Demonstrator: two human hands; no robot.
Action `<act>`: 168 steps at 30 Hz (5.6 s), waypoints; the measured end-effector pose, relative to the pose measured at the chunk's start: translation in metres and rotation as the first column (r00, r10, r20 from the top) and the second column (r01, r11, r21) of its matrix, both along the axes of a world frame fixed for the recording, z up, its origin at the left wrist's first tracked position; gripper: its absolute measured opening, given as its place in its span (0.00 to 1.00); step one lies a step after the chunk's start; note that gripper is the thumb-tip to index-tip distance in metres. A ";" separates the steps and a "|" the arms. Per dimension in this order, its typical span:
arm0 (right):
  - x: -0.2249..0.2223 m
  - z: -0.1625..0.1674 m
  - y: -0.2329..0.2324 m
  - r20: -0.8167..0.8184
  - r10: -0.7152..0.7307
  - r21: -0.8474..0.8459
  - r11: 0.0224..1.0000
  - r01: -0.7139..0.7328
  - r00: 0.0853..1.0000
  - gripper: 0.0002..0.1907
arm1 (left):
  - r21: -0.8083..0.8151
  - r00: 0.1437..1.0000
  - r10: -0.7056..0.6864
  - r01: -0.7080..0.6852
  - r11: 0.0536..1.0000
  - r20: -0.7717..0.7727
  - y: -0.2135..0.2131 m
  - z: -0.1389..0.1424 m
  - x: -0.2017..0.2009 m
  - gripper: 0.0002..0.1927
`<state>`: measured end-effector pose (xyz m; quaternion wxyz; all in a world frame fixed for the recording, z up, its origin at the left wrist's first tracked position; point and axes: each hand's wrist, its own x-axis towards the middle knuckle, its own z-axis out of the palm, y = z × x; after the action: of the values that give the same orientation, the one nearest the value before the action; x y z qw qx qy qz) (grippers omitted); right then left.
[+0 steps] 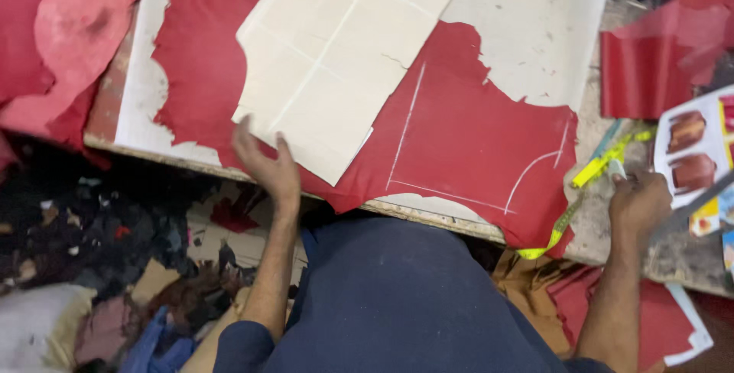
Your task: The person lays a printed paper pattern sheet on a red leather hide and smooths it flat. They place cardboard templates on the hide, trace around them with a chalk marker, then use a steel ruler to draw straight chalk lines and a measuring tape to check dimensions on the leather.
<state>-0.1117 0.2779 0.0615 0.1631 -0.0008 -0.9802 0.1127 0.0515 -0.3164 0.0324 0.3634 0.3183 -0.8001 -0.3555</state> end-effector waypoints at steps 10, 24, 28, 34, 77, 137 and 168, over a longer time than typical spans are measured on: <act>-0.056 0.006 -0.328 -0.050 0.885 -0.509 0.376 -0.774 0.463 0.14 | -0.306 0.798 -0.454 0.581 0.754 0.395 0.095 -0.007 -0.061 0.39; -0.066 -0.004 -0.390 0.012 0.939 -0.316 0.331 -0.889 0.344 0.17 | -0.277 0.795 -0.444 0.574 0.771 0.414 0.090 -0.011 -0.057 0.36; -0.069 -0.004 -0.393 0.032 0.934 -0.319 0.347 -0.882 0.356 0.16 | -0.232 0.776 -0.493 0.602 0.764 0.394 0.086 -0.010 -0.058 0.37; -0.072 -0.009 -0.418 0.033 0.930 -0.320 0.356 -0.878 0.365 0.16 | -0.179 0.741 -0.545 0.643 0.745 0.392 0.081 -0.009 -0.060 0.40; -0.134 -0.034 -0.667 -0.184 0.927 -0.321 0.258 -0.911 0.327 0.12 | -0.161 0.743 -0.527 0.629 0.760 0.413 0.075 -0.010 -0.062 0.43; 0.071 -0.088 -0.098 0.301 0.386 -0.938 0.284 0.198 0.872 0.17 | -0.716 0.573 -0.649 0.696 0.062 0.500 0.188 -0.035 -0.063 0.25; 0.111 -0.037 -0.158 0.064 0.001 -0.517 0.856 0.032 0.998 0.22 | 0.038 0.535 -0.758 0.807 0.589 0.373 0.143 0.030 -0.033 0.39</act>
<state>-0.0004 0.1197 0.0250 0.1274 -0.0558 -0.9184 0.3705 0.0188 -0.1731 0.0620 0.0378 -0.0424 -0.9308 -0.3610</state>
